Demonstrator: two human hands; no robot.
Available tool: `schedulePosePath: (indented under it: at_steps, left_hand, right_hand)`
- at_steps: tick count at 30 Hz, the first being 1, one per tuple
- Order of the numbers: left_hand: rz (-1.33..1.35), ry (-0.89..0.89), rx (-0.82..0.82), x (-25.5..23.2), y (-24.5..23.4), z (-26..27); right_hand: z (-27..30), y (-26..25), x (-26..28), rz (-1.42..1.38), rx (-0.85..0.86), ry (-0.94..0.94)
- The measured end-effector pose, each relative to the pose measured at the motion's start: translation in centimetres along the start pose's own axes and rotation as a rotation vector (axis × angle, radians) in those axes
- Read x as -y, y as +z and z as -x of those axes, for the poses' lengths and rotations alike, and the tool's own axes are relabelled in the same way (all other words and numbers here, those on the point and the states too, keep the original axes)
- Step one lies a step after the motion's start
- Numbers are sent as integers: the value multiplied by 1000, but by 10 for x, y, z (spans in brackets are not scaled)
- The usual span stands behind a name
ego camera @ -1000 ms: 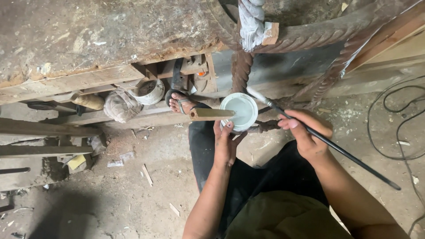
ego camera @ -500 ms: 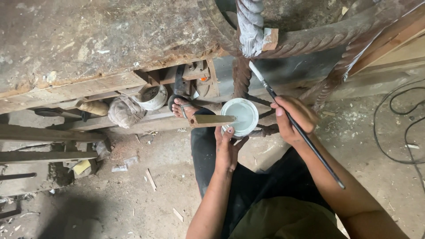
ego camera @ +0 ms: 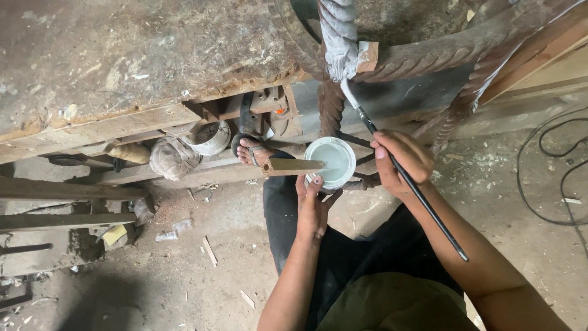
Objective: The person paints the decorative twisted support of a wooden piece of furniture using a thin brush and white paint from a small cup.
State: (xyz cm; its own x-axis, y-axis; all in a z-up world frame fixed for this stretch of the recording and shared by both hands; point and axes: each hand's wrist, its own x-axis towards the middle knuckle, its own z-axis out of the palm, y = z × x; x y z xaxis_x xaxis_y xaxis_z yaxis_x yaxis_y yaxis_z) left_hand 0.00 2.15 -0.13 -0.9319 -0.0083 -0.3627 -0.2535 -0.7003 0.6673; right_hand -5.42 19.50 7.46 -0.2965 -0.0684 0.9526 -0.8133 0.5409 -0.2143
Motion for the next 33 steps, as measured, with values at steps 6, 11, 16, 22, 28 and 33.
schedulePosePath:
  at_steps: [6,11,16,22,28,33]
  left_hand:
    - [5,0,1,-1,1,0]
    - [8,-3,-2,-1,1,1]
    - [-1,-2,7,-2,2,1]
    - [-14,-7,8,0,0,-2]
    - [-5,-6,-8,1,0,-2]
    - [-1,2,-10,-9,10,4]
  right_hand:
    - [24,3,-14,-65,5,12]
    - [28,2,-19,-37,-19,16]
    - [27,2,-17,-13,-20,5]
    - [3,1,1,-9,-8,-19]
    - [11,7,-6,4,-49,-38]
    - [35,7,-23,11,-53,-33]
